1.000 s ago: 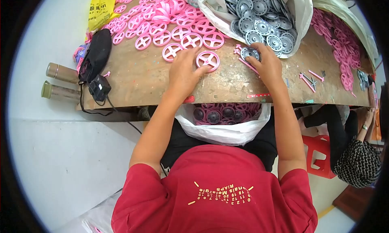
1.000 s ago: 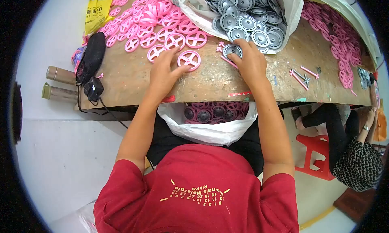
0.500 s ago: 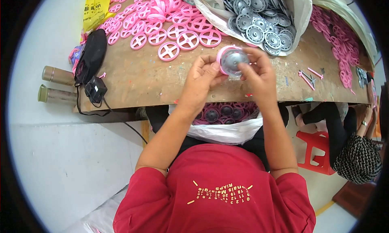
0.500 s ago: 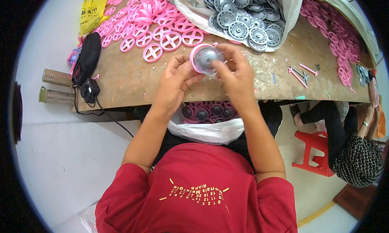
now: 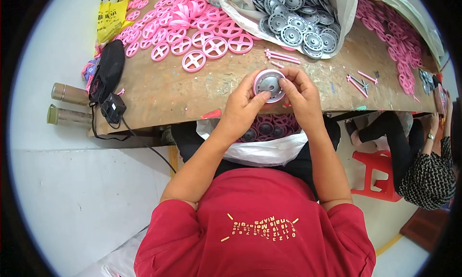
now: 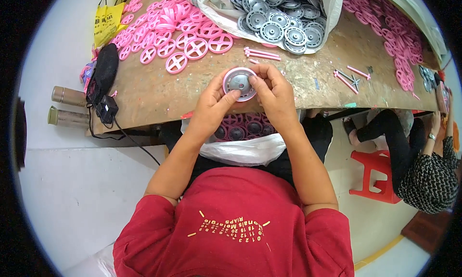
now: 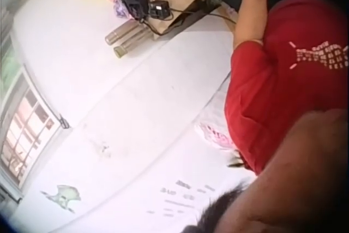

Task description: Assembling small pink and silver plastic components into units at a workbench.

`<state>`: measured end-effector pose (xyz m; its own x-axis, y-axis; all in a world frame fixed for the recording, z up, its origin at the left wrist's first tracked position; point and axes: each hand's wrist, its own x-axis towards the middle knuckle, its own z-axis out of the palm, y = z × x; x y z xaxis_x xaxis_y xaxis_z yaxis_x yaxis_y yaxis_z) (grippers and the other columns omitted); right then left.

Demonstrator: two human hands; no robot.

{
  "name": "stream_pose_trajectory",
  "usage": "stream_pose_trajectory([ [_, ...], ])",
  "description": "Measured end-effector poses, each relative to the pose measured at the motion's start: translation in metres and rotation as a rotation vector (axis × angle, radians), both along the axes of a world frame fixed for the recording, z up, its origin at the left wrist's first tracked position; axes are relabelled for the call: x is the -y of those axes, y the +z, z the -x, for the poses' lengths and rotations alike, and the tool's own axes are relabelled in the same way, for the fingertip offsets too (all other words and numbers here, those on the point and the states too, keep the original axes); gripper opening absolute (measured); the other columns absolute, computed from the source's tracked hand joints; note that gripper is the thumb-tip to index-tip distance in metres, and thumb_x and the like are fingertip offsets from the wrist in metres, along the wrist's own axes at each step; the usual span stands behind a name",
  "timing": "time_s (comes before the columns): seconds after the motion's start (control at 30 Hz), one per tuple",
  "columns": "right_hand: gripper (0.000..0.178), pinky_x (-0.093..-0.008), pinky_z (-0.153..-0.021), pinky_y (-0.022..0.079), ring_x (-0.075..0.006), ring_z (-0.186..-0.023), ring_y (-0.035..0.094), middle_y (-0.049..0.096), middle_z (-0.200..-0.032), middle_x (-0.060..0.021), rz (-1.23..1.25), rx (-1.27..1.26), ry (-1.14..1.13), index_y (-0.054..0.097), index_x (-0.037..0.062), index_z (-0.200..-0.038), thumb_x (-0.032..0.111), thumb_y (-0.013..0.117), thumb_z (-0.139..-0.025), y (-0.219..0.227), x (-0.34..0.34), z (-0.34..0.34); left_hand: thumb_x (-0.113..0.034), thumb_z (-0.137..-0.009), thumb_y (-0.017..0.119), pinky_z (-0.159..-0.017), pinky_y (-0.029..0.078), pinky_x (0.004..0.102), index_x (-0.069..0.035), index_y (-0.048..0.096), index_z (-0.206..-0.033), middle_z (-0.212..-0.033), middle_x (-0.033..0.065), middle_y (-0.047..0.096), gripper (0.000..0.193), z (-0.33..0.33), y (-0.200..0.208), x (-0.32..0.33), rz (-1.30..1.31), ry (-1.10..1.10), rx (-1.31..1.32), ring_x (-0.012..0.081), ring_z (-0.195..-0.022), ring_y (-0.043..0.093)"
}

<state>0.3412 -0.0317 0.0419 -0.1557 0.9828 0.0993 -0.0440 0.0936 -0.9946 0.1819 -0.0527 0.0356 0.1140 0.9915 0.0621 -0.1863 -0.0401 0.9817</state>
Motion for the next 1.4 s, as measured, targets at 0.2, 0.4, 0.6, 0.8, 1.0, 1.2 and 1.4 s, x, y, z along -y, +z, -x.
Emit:
stream_pose_trajectory([
  [0.2,0.016,-0.0175,-0.056,0.038,-0.0018,-0.066,0.048,0.057,-0.082,0.0016,-0.044,0.101,0.067,0.057,0.0029,-0.103,0.015,0.059,-0.092,-0.01,0.0,-0.01,-0.002,-0.088,0.056,-0.084,0.052,0.0293,0.0,0.047,-0.131,-0.116,0.0113,0.058,0.044,0.011,0.0,0.011,-0.03,-0.09,-0.198,0.0169,-0.104,0.058],
  [0.4,0.027,-0.0221,-0.062,0.043,-0.0055,-0.068,0.052,0.062,-0.087,0.0013,-0.149,0.456,0.117,0.062,0.0039,-0.106,0.017,0.068,-0.083,0.015,-0.024,-0.022,-0.006,-0.085,0.061,-0.081,0.05,0.0292,-0.002,0.054,-0.129,-0.116,0.0085,0.062,0.045,0.058,0.018,0.022,-0.021,-0.401,-0.603,0.0131,-0.098,0.058],
  [0.6,0.038,-0.031,-0.073,0.048,-0.0232,-0.085,0.063,0.064,-0.111,-0.0081,-0.655,0.897,-0.372,0.062,0.0052,-0.115,0.02,0.07,-0.08,-0.007,-0.109,-0.029,-0.013,-0.078,0.068,-0.079,0.048,0.0369,-0.008,0.066,-0.106,-0.099,0.011,0.065,0.029,0.061,0.025,-0.036,-0.211,0.091,-0.923,0.0288,-0.091,0.062],
  [0.8,0.042,-0.0335,-0.078,0.049,-0.0297,-0.098,0.062,0.061,-0.117,-0.0093,-0.745,1.106,-0.272,0.062,0.0079,-0.117,0.02,0.072,-0.078,-0.023,-0.126,-0.031,-0.011,-0.077,0.067,-0.073,0.047,0.0413,-0.007,0.065,-0.095,-0.094,0.0094,0.061,0.018,0.062,-0.024,-0.106,-0.71,0.363,-1.193,0.031,-0.089,0.058],
  [1.0,0.034,-0.0281,-0.069,0.049,-0.0167,-0.077,0.061,0.064,-0.099,-0.0042,-0.55,0.702,-0.386,0.062,0.0044,-0.117,0.012,0.067,-0.085,-0.01,-0.103,-0.033,-0.01,-0.082,0.066,-0.073,0.049,0.0369,-0.004,0.059,-0.094,-0.103,0.0081,0.061,0.015,0.047,-0.01,-0.096,-0.355,0.275,-0.862,0.0246,-0.089,0.061],
  [1.2,0.033,-0.0238,-0.067,0.047,-0.0105,-0.074,0.056,0.06,-0.094,-0.0022,-0.081,0.019,-0.086,0.06,0.0035,-0.122,0.008,0.061,-0.09,0.003,-0.045,0.018,-0.017,-0.095,0.056,-0.087,0.054,0.0327,-0.002,0.047,-0.117,-0.108,0.0066,0.06,0.028,0.019,0.008,-0.047,0.15,0.039,0.304,0.0158,-0.101,0.06],
  [1.4,0.036,-0.0218,-0.065,0.045,-0.0085,-0.075,0.054,0.06,-0.101,-0.0054,-0.468,0.441,-0.126,0.058,0.0072,-0.127,0.01,0.058,-0.091,-0.011,-0.034,0.014,-0.015,-0.096,0.054,-0.077,0.055,0.0268,0.0,0.047,-0.13,-0.108,0.0099,0.062,0.038,0.011,-0.003,-0.029,0.046,0.05,0.153,0.0148,-0.09,0.064],
])
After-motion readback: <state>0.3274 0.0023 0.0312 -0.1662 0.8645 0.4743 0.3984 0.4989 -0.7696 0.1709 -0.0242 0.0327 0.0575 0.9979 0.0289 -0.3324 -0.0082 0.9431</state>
